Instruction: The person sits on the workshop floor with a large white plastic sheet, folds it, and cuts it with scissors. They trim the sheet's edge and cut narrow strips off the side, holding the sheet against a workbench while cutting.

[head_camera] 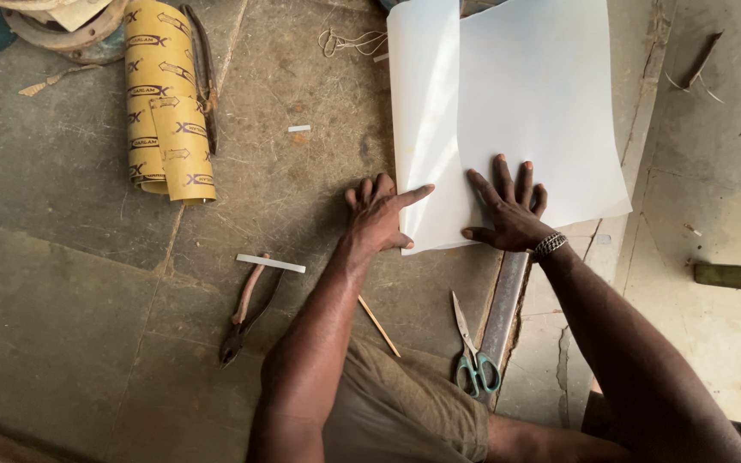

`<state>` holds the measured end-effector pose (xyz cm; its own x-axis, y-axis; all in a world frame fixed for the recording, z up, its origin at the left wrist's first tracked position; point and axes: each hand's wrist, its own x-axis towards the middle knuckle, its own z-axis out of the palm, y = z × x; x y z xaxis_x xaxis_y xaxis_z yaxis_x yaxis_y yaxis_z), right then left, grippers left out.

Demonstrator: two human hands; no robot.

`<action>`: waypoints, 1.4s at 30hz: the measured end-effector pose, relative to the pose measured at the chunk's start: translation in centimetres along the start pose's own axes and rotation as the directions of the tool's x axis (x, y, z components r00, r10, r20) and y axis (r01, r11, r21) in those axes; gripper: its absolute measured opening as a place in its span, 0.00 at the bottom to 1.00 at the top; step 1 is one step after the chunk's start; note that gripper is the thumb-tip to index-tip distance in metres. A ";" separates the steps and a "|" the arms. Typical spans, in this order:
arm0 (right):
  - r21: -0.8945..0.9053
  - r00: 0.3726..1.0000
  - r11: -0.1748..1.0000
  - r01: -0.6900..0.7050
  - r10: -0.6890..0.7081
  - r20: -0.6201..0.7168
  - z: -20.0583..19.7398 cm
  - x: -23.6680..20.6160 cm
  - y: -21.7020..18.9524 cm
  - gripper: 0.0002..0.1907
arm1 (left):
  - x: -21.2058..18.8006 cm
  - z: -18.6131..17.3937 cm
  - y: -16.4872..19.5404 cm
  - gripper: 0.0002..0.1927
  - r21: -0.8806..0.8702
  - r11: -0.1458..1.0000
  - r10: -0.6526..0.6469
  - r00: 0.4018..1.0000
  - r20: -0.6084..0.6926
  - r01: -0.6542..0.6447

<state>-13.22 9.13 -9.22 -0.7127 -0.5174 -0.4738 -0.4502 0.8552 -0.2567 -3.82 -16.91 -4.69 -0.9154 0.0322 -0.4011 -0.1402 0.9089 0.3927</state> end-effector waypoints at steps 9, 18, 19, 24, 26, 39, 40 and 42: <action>0.034 0.999 0.999 0.021 -0.020 -0.028 -0.3 -0.4 -0.2 0.63 | 0.1 -0.4 -0.6 0.64 0.078 0.996 0.048 0.998 0.032 -0.050; 0.050 0.999 0.998 0.033 -0.031 -0.035 0.3 0.0 0.3 0.63 | -0.3 0.3 0.4 0.64 0.176 0.983 0.056 0.998 0.020 -0.059; 0.056 0.999 0.998 0.030 -0.029 -0.033 0.4 0.0 0.3 0.63 | -0.4 0.4 0.5 0.64 0.180 0.981 0.068 0.998 0.004 -0.068; 0.065 1.000 0.998 0.013 -0.011 -0.023 0.5 0.2 0.4 0.63 | -0.3 0.7 0.4 0.65 0.182 0.980 0.070 0.997 0.037 -0.076; 0.079 1.000 0.997 0.018 -0.016 -0.022 0.5 0.3 0.4 0.61 | -0.1 0.9 0.3 0.65 0.185 0.980 0.071 0.997 0.037 -0.077; 0.050 1.000 0.999 0.010 -0.010 -0.003 0.3 0.2 0.4 0.63 | 0.2 0.9 0.3 0.66 0.198 0.977 0.078 0.996 0.039 -0.084; 0.052 1.000 0.999 0.009 -0.009 -0.006 0.2 0.2 0.3 0.63 | 0.1 0.9 0.3 0.66 0.200 0.976 0.079 0.996 0.037 -0.085; 0.054 1.000 0.999 0.009 -0.008 -0.011 0.1 0.1 0.1 0.63 | 0.1 0.8 0.4 0.66 0.195 0.977 0.083 0.996 0.027 -0.087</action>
<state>-13.25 9.17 -9.36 -0.7147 -0.5247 -0.4625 -0.4269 0.8510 -0.3059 -3.63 -16.23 -5.20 -0.9136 0.1189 -0.3889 0.0164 0.9663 0.2570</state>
